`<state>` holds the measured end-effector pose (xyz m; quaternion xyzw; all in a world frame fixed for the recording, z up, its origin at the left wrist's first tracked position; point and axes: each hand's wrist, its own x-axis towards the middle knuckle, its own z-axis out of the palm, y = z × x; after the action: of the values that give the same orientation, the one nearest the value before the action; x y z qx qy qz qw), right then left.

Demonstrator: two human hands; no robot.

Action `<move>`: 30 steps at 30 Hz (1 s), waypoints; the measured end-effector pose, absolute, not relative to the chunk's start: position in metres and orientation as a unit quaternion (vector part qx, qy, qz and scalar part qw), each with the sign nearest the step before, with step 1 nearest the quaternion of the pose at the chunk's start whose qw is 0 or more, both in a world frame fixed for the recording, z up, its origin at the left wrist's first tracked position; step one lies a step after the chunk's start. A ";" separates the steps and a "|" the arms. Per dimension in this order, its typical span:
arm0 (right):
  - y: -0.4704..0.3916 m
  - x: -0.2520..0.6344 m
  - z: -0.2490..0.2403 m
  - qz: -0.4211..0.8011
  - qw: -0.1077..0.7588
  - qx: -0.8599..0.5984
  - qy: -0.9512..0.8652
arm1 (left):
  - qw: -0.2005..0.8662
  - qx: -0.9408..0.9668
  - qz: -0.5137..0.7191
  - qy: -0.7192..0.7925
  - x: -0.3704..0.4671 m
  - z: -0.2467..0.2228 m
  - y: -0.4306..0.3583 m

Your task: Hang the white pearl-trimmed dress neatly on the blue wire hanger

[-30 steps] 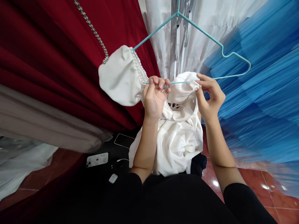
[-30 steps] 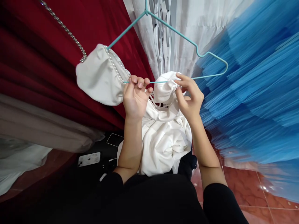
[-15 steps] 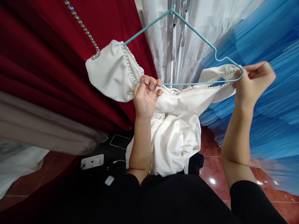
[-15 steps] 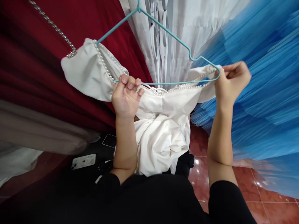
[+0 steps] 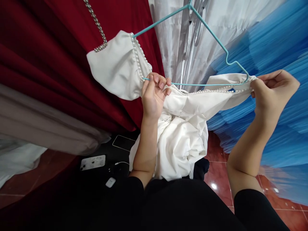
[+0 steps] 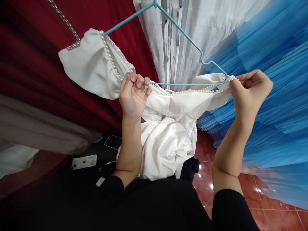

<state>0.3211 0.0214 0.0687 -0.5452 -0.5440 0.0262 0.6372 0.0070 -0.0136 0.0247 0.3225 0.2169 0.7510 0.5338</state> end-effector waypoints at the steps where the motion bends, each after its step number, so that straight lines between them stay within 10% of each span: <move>1: 0.020 0.321 0.070 0.025 0.639 -0.542 -0.545 | 0.532 0.323 0.750 0.224 0.007 0.025 -0.013; 9: 0.033 0.286 0.114 -0.101 0.618 -0.465 -0.625 | 0.524 0.325 0.751 0.235 0.014 0.023 -0.015; 22: 0.015 0.197 0.086 0.038 0.749 -0.239 -0.617 | 0.516 0.333 0.749 0.249 0.013 0.021 -0.016; 30: 0.012 0.186 0.020 -0.007 0.450 -0.313 -0.836 | 0.509 0.352 0.743 0.254 0.016 0.016 -0.011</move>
<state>0.1856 0.0119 0.0203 -0.3130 -0.8364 -0.0067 0.4500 0.0161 -0.0112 0.0155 0.3521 0.2536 0.7434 0.5089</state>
